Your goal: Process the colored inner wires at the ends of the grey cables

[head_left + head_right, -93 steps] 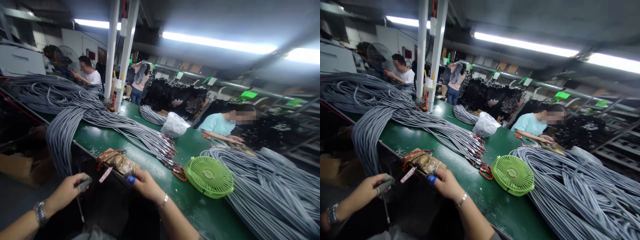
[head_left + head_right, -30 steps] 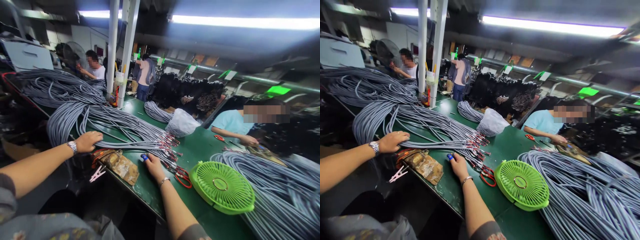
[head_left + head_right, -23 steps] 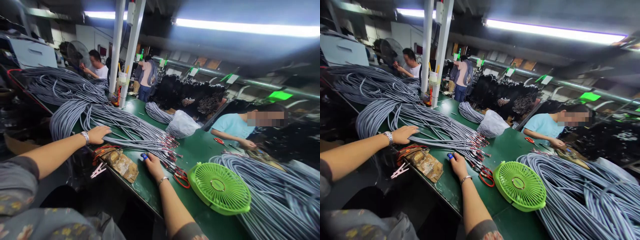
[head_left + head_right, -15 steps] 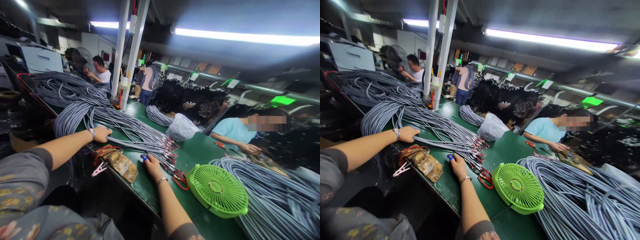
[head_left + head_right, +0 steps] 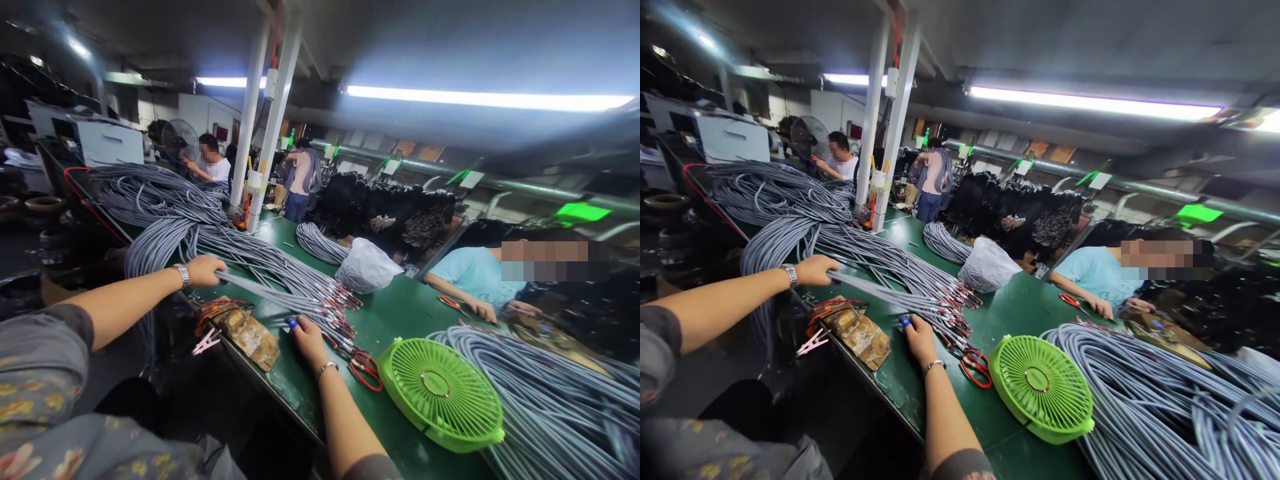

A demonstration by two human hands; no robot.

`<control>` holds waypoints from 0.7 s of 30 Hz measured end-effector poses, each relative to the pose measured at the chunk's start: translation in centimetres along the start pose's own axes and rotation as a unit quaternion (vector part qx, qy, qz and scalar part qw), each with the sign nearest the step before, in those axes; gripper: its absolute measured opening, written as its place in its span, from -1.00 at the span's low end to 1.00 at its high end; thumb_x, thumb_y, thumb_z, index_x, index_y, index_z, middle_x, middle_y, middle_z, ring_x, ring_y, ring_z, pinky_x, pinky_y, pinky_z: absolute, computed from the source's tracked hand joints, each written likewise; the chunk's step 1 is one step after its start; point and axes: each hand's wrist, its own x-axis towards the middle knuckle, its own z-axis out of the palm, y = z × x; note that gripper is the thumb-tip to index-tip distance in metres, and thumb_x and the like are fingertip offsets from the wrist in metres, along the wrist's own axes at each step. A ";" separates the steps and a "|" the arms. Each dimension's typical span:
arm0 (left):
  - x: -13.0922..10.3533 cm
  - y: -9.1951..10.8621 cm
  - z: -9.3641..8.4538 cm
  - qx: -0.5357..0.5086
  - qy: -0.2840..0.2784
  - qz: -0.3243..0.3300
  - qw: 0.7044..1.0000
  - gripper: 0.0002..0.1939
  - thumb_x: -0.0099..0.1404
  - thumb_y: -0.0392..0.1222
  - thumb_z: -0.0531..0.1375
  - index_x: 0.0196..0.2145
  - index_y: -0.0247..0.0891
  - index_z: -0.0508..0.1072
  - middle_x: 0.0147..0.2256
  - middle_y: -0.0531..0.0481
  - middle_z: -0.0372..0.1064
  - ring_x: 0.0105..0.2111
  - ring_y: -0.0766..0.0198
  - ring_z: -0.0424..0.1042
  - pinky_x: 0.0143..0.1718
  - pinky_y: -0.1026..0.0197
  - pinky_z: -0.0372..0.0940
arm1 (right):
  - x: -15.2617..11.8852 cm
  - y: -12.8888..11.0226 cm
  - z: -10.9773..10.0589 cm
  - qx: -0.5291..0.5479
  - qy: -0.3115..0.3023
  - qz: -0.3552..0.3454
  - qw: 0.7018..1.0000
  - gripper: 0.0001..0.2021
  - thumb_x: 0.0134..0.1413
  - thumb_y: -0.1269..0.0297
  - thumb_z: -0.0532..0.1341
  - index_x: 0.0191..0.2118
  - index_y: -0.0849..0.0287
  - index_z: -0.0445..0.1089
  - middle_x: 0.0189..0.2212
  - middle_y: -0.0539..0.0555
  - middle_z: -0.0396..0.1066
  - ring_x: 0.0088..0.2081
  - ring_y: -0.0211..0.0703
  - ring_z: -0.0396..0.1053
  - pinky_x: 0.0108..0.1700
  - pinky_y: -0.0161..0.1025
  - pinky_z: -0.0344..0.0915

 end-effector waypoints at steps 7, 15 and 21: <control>-0.3 0.7 -2.8 -0.045 0.081 -0.027 0.995 -0.81 0.19 -0.06 0.17 -0.35 -0.11 0.57 -0.46 0.04 0.55 -0.32 0.04 0.54 -0.29 0.14 0.32 | 0.3 0.4 0.1 -0.007 0.000 -0.013 1.000 -0.65 0.15 -0.10 0.30 -0.48 0.01 0.39 -0.56 -0.06 0.37 -0.46 -0.11 0.24 -0.34 -0.19 0.28; 0.5 6.1 0.5 0.047 -0.036 0.122 0.991 -0.83 0.17 -0.17 0.21 -0.29 -0.05 0.59 -0.34 -0.01 0.70 -0.26 -0.05 0.64 -0.23 0.11 0.34 | 0.5 -1.8 0.5 0.144 -0.012 0.073 0.987 -0.55 0.11 -0.05 0.58 -0.01 0.07 0.57 -0.15 0.07 0.67 -0.39 -0.18 0.52 -0.37 -0.24 0.50; 3.4 8.1 0.6 0.007 -0.086 0.176 0.981 -0.65 0.13 -0.16 0.21 -0.13 -0.05 0.64 -0.15 0.04 0.80 -0.10 -0.06 0.69 -0.09 0.15 0.43 | 1.4 -1.9 0.6 0.199 -0.007 0.059 0.978 -0.42 0.10 -0.16 0.62 0.08 0.02 0.52 0.03 0.09 0.65 -0.30 -0.17 0.63 -0.40 -0.31 0.54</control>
